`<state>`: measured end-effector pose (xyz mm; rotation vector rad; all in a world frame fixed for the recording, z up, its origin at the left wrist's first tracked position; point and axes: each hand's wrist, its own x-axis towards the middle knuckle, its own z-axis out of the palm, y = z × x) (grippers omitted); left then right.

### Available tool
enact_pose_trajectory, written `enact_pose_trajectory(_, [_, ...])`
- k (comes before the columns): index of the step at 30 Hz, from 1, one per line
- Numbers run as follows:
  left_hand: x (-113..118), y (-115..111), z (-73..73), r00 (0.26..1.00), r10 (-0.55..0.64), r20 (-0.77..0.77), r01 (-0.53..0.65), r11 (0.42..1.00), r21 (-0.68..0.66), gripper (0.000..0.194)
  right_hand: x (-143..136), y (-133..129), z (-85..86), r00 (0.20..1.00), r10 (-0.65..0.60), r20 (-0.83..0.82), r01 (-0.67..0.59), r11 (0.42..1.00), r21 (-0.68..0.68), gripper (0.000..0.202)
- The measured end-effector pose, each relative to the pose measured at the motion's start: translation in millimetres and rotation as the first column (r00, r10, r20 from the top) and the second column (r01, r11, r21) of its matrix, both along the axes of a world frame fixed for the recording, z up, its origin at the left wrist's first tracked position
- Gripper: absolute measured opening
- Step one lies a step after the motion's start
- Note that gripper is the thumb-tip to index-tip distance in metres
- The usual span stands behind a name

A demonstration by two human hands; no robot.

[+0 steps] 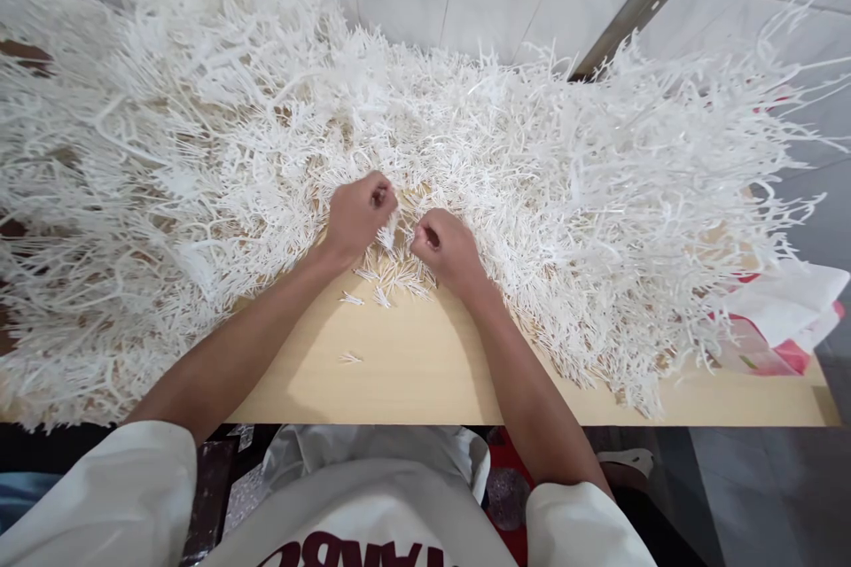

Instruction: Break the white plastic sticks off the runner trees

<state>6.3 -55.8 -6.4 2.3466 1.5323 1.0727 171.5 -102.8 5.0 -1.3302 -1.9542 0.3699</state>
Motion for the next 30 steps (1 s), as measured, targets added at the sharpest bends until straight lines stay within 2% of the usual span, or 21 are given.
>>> enact_pose_trajectory(2, [-2.3,2.3,1.5,0.999,0.015,0.047,-0.014,0.999,-0.031,0.013,-1.2,-3.1,0.1,1.0,0.019,-0.012,-0.019,1.0,0.025,0.015])
enact_pose_trajectory(4, [-2.5,1.9,3.8,0.997,-0.073,0.014,0.072,0.997,0.015,0.015,-1.4,-3.4,0.5,0.989,-0.101,-0.106,0.105,0.994,0.033,0.015])
enact_pose_trajectory(6, [-1.8,-0.1,6.4,0.991,-0.134,0.012,0.133,0.991,0.026,0.019,-0.8,-1.7,1.3,0.944,-0.246,-0.22,0.259,0.965,0.033,0.014])
enact_pose_trajectory(8, [-1.5,-1.9,8.5,0.987,-0.153,0.051,0.153,0.988,0.002,0.021,-0.3,0.2,2.1,0.928,-0.277,-0.249,0.297,0.954,0.045,0.019])
enact_pose_trajectory(12, [-2.5,-3.0,8.3,0.964,-0.267,0.001,0.266,0.964,0.02,0.022,-0.8,1.0,2.0,0.976,-0.178,-0.129,0.181,0.983,0.016,0.028])
enact_pose_trajectory(16, [-2.1,-3.1,2.9,0.943,-0.312,-0.116,0.324,0.941,0.098,0.026,-0.2,1.8,-1.3,0.986,-0.164,-0.02,0.165,0.985,0.043,0.033])
enact_pose_trajectory(21, [0.3,-4.0,-2.8,0.948,-0.251,-0.194,0.29,0.934,0.208,0.028,1.4,4.9,-6.5,0.993,-0.106,0.053,0.096,0.982,0.161,0.035])
enact_pose_trajectory(25, [1.9,-5.5,-1.5,0.957,-0.217,-0.194,0.249,0.956,0.157,0.027,1.2,5.3,-6.3,0.995,-0.049,0.085,0.029,0.974,0.223,0.034])
enact_pose_trajectory(30, [4.3,-7.4,0.8,0.972,-0.177,-0.155,0.191,0.978,0.082,0.026,2.2,6.1,-3.5,0.997,-0.031,0.066,0.016,0.974,0.224,0.033])
